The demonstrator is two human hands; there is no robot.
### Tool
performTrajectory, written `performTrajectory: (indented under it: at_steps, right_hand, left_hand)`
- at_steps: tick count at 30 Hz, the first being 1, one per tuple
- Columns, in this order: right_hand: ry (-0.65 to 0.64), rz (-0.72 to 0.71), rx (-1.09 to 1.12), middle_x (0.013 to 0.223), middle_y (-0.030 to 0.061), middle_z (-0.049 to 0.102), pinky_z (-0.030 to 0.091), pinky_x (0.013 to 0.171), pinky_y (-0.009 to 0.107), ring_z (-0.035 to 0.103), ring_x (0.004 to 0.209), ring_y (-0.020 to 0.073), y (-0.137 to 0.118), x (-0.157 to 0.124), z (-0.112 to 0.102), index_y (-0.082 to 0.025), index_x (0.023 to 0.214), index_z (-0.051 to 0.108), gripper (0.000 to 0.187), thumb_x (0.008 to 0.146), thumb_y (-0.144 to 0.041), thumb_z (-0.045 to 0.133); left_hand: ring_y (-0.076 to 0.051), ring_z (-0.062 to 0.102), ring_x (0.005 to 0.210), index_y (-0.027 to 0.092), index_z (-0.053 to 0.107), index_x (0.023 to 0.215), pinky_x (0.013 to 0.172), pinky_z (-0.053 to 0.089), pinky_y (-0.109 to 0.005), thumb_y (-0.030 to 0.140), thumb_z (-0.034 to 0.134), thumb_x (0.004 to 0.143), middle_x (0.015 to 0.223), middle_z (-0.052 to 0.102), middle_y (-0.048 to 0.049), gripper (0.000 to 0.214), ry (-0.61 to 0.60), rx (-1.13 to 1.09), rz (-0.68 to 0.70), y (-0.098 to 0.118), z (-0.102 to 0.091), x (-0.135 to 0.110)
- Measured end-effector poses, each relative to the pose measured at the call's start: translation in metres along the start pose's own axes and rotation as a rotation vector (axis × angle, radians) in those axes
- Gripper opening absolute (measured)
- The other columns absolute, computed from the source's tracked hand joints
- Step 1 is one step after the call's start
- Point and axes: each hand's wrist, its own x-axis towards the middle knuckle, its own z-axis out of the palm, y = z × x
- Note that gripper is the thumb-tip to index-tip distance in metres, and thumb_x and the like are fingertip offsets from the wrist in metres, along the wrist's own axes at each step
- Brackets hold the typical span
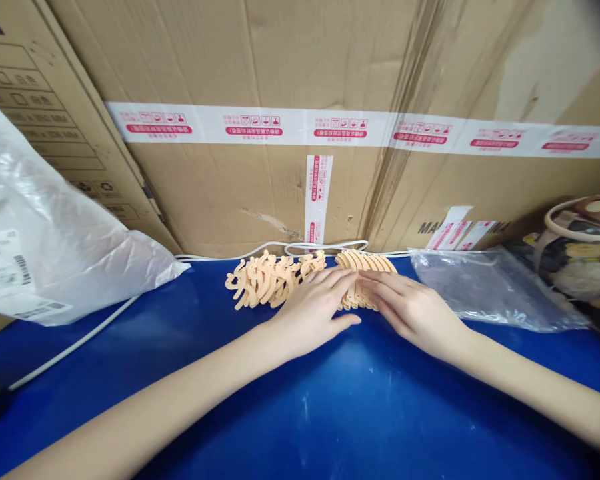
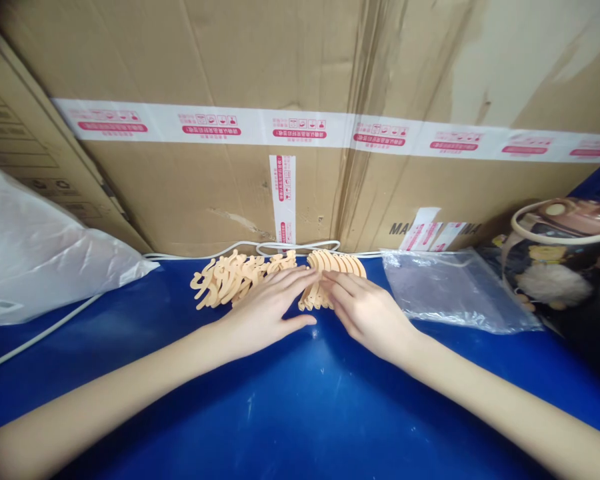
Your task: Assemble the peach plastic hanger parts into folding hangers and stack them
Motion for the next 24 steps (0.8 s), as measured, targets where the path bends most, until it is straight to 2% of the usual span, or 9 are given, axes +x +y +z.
performTrajectory:
  at_steps: [2,4,7,10,13,16,24]
  right_hand:
    - [0.005,-0.036,0.054,0.124,0.0154,0.061,0.050,0.096,0.043,0.058,0.115,0.0252,-0.014,-0.004,-0.005,-0.013,0.119,0.059,0.031,0.095,-0.016,0.040]
    - [-0.032,-0.070,0.144,0.122,0.0134,0.062,0.051,0.096,0.038,0.058,0.114,0.0226,-0.031,-0.011,-0.008,-0.014,0.119,0.059,0.030,0.094,-0.017,0.041]
    - [-0.135,-0.072,0.270,0.122,0.0119,0.062,0.052,0.095,0.034,0.059,0.113,0.0213,-0.056,-0.021,-0.005,-0.015,0.121,0.058,0.031,0.094,-0.022,0.044]
    - [-0.209,-0.066,0.293,0.128,0.0138,0.059,0.049,0.099,0.040,0.055,0.119,0.0250,-0.070,-0.022,0.004,-0.013,0.128,0.054,0.039,0.094,-0.031,0.048]
    - [-0.206,-0.062,0.289,0.133,0.0150,0.055,0.044,0.104,0.046,0.049,0.126,0.0273,-0.075,-0.016,0.013,-0.013,0.132,0.051,0.043,0.094,-0.034,0.048]
    - [-0.189,-0.011,0.304,0.139,0.0147,0.050,0.043,0.104,0.046,0.046,0.128,0.0267,-0.075,-0.011,0.018,-0.017,0.131,0.051,0.041,0.095,-0.034,0.048]
    - [-0.096,0.140,0.518,0.130,0.0102,0.056,0.045,0.102,0.041,0.053,0.121,0.0208,-0.064,-0.008,0.019,-0.023,0.120,0.056,0.027,0.094,-0.025,0.049]
  left_hand:
    - [-0.024,0.038,0.132,0.015,0.038,0.137,0.109,0.032,-0.042,0.034,0.059,0.089,0.143,0.044,-0.0116,0.055,0.032,-0.002,-0.020,0.011,-0.006,-0.012]
    - [-0.024,0.041,0.129,0.018,0.043,0.131,0.108,0.034,-0.042,0.028,0.054,0.091,0.138,0.048,-0.0096,0.042,0.042,-0.013,-0.034,0.023,-0.010,-0.027]
    - [-0.025,0.050,0.115,0.017,0.050,0.121,0.097,0.044,-0.040,0.022,0.050,0.092,0.125,0.056,-0.0089,0.029,-0.017,-0.021,-0.058,0.034,-0.010,-0.050]
    - [-0.026,0.053,0.109,0.018,0.050,0.121,0.091,0.047,-0.043,0.020,0.048,0.092,0.120,0.058,-0.0091,0.029,-0.079,0.013,-0.085,0.033,-0.006,-0.069]
    - [-0.026,0.053,0.110,0.020,0.049,0.123,0.092,0.047,-0.044,0.022,0.046,0.093,0.122,0.058,-0.0086,0.030,-0.094,0.032,-0.120,0.025,-0.005,-0.080]
    - [-0.026,0.054,0.112,0.020,0.050,0.122,0.094,0.046,-0.044,0.024,0.045,0.095,0.123,0.058,-0.0089,0.028,-0.077,0.051,-0.146,0.019,-0.004,-0.087]
    - [-0.027,0.054,0.110,0.017,0.053,0.120,0.092,0.046,-0.044,0.023,0.045,0.095,0.122,0.058,-0.0101,0.027,-0.072,0.111,-0.133,0.019,0.001,-0.089]
